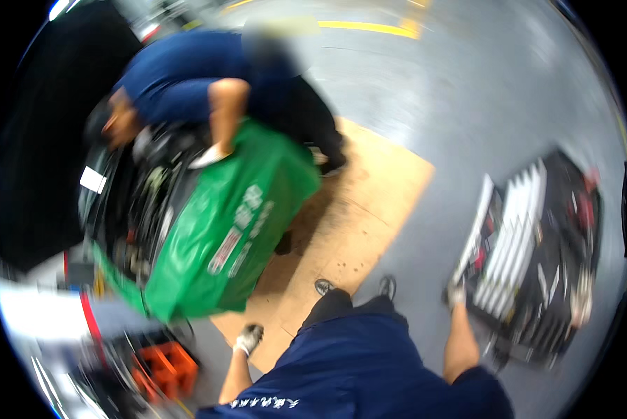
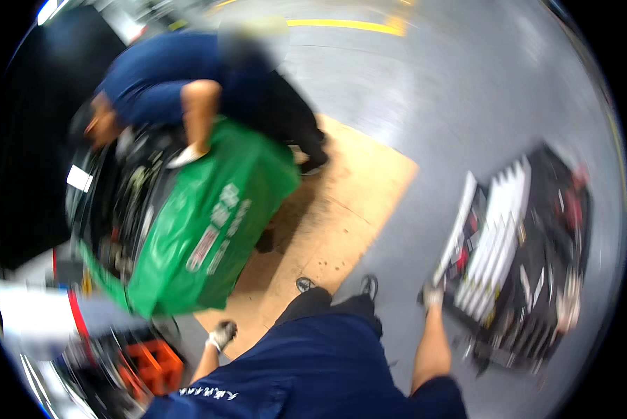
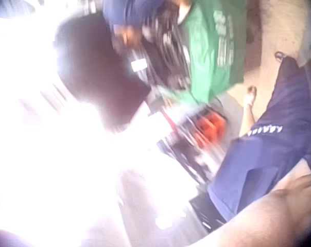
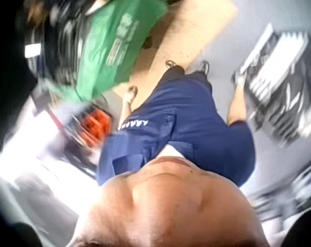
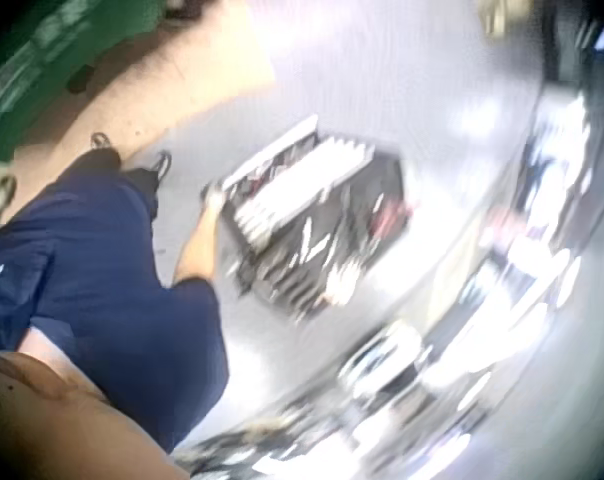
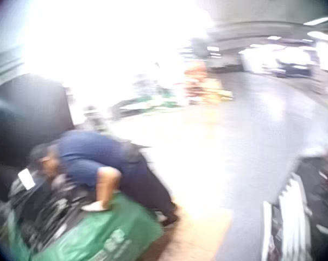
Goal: The person removes the air filter housing and air intake hose from a car engine bay. They use pliers to release a hose clamp and a power drill to remove bolts. The person retrieves tools from a toolbox and works alongside a coworker in a professional garage setting.
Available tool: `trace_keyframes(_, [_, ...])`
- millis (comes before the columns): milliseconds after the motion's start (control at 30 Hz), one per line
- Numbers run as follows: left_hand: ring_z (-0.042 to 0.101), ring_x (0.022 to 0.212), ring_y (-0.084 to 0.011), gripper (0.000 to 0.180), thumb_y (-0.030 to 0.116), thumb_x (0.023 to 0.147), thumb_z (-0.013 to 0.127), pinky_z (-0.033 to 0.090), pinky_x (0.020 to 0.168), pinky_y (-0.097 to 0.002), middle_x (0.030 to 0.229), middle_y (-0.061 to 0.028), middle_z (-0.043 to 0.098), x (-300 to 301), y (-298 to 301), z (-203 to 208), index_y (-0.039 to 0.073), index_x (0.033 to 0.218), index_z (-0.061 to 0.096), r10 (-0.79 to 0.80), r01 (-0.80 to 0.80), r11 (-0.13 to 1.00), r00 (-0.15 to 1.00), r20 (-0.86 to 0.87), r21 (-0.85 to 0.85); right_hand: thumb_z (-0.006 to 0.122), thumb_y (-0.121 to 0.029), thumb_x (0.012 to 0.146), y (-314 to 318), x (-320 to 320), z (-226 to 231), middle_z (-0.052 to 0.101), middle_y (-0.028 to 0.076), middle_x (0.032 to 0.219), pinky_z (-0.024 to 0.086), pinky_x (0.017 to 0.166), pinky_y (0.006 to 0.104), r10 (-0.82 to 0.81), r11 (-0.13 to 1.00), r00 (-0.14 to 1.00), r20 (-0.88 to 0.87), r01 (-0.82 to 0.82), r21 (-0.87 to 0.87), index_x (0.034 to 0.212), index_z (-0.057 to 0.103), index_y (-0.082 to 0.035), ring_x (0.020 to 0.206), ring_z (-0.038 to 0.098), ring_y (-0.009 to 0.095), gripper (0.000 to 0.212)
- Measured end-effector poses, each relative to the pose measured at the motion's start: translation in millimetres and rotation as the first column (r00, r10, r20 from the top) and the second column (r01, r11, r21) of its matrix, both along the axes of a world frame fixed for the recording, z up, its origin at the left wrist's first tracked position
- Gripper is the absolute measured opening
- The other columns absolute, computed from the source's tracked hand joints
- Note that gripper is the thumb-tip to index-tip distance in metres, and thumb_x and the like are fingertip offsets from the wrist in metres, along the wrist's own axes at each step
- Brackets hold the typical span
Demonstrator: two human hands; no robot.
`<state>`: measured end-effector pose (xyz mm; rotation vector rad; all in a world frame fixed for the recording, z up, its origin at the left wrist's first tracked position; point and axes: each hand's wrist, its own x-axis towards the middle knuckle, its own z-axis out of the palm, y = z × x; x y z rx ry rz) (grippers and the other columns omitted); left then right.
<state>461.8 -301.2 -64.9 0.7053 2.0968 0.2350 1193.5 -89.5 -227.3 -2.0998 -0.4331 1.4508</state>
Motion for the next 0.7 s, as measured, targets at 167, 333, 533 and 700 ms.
trace_keyframes(167, [0.066, 0.122, -0.0316, 0.053, 0.041, 0.098, 0.064, 0.049, 0.105, -0.0399, 0.128, -0.0191, 0.071, 69, 11, 34, 0.004, 0.136, 0.062, 0.147, -0.143, 0.988, 0.988, -0.056, 0.062, 0.062, -0.017, 0.098, -2, -39, -60, 0.063, 0.01, 0.079, 0.056, 0.057, 0.0436, 0.361, 0.912, 0.911, -0.199, -0.39, -0.13, 0.112, 0.061, -0.004, 0.063, 0.063, 0.025, 0.02])
trace_keyframes(333, [0.063, 0.127, -0.0358, 0.057, 0.044, 0.095, 0.064, 0.048, 0.108, -0.0417, 0.131, -0.0229, 0.069, 92, -60, -11, 0.001, 0.131, 0.065, 0.366, -0.365, 0.93, 0.931, 0.012, -0.036, 0.066, -0.018, 0.1, 38, -81, -15, 0.064, 0.012, 0.078, 0.059, 0.054, 0.0427, 0.599, 0.771, 0.788, -0.143, -0.616, -0.164, 0.123, 0.059, 0.003, 0.059, 0.064, 0.025, 0.032])
trace_keyframes(533, [0.07, 0.114, -0.0341, 0.06, 0.041, 0.092, 0.064, 0.052, 0.1, -0.0414, 0.121, -0.0205, 0.074, 82, -158, -77, -0.004, 0.132, 0.065, 0.599, -0.548, 0.775, 0.796, 0.09, -0.315, 0.063, -0.015, 0.097, 98, -109, 4, 0.062, 0.012, 0.077, 0.055, 0.052, 0.0434, 0.531, 0.836, 0.847, -0.037, -0.53, -0.142, 0.13, 0.053, 0.002, 0.059, 0.063, 0.026, 0.038])
trace_keyframes(700, [0.071, 0.106, -0.0317, 0.057, 0.039, 0.091, 0.064, 0.053, 0.095, -0.0418, 0.115, -0.0215, 0.074, 45, -194, -125, -0.005, 0.126, 0.068, 0.744, -0.684, 0.664, 0.645, 0.174, -0.302, 0.063, -0.015, 0.097, 123, -191, 35, 0.058, 0.009, 0.071, 0.052, 0.047, 0.0391, 0.296, 0.953, 0.949, -0.113, -0.302, -0.041, 0.118, 0.057, 0.005, 0.055, 0.059, 0.023, 0.029])
